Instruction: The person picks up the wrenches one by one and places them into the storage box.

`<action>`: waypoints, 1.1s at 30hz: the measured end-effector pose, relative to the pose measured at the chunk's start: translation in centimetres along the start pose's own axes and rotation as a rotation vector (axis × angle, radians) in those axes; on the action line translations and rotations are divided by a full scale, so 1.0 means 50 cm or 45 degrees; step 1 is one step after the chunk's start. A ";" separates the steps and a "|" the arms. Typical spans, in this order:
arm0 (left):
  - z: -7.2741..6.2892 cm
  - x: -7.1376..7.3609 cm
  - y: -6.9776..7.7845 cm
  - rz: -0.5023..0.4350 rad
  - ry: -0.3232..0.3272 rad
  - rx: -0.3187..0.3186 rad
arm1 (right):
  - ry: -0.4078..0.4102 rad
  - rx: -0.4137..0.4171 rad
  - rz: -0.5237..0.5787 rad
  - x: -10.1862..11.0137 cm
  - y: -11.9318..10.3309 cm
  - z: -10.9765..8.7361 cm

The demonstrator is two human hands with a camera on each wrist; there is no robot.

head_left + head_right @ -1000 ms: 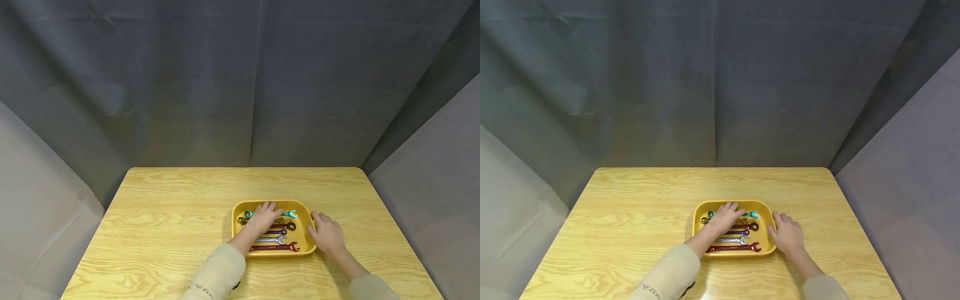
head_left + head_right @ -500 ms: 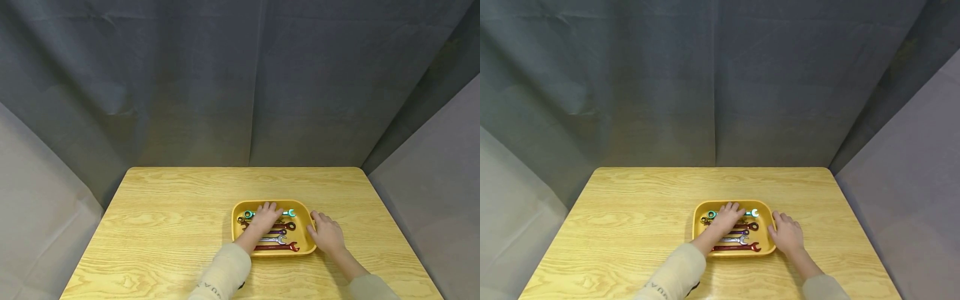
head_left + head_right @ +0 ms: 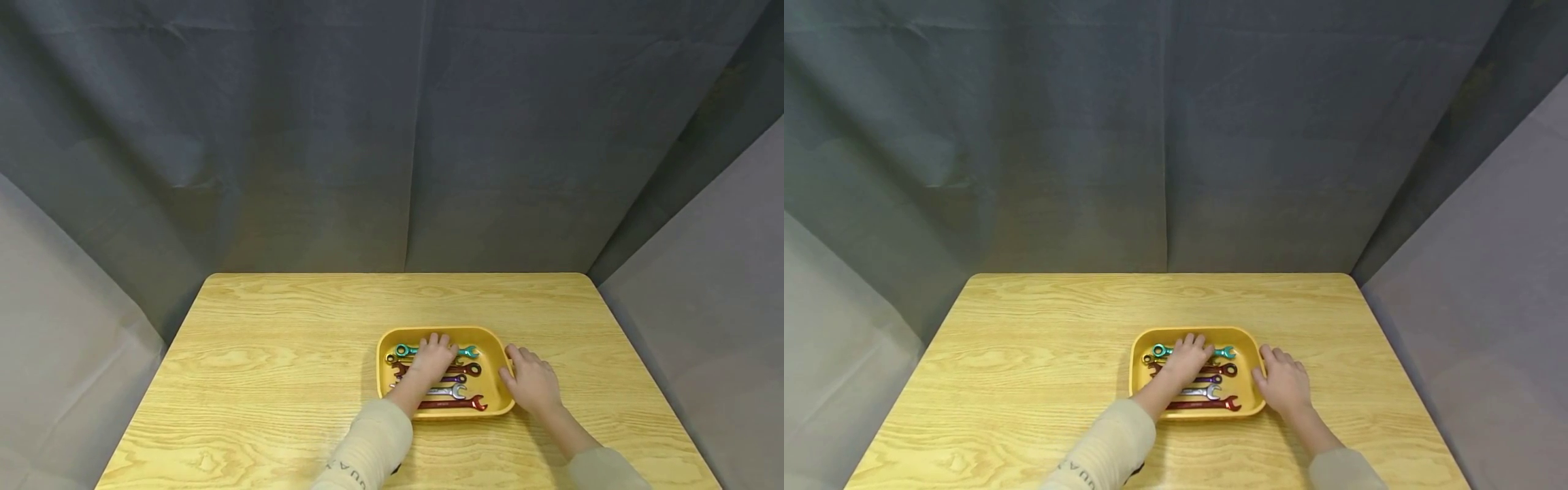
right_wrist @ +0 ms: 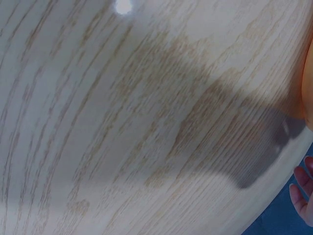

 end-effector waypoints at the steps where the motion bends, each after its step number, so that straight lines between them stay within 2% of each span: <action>1: 0.001 0.000 0.001 0.008 -0.002 0.002 | 0.000 -0.001 0.001 0.000 0.000 0.000; 20: 0.003 0.007 0.008 0.037 -0.070 0.017 | -0.006 -0.007 -0.007 0.008 -0.002 -0.003; 33: -0.002 0.001 0.007 0.035 -0.022 0.000 | 0.005 0.003 -0.006 0.004 0.000 -0.002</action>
Point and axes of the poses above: each hand's wrist, its own z-axis towards the middle knuckle, its own x-axis out of the back of the hand, y = z × x, the point moved 6 cm from there along z, towards the middle knuckle, and after that the axes turned 11 degrees about -y, right-handed, at the moved point
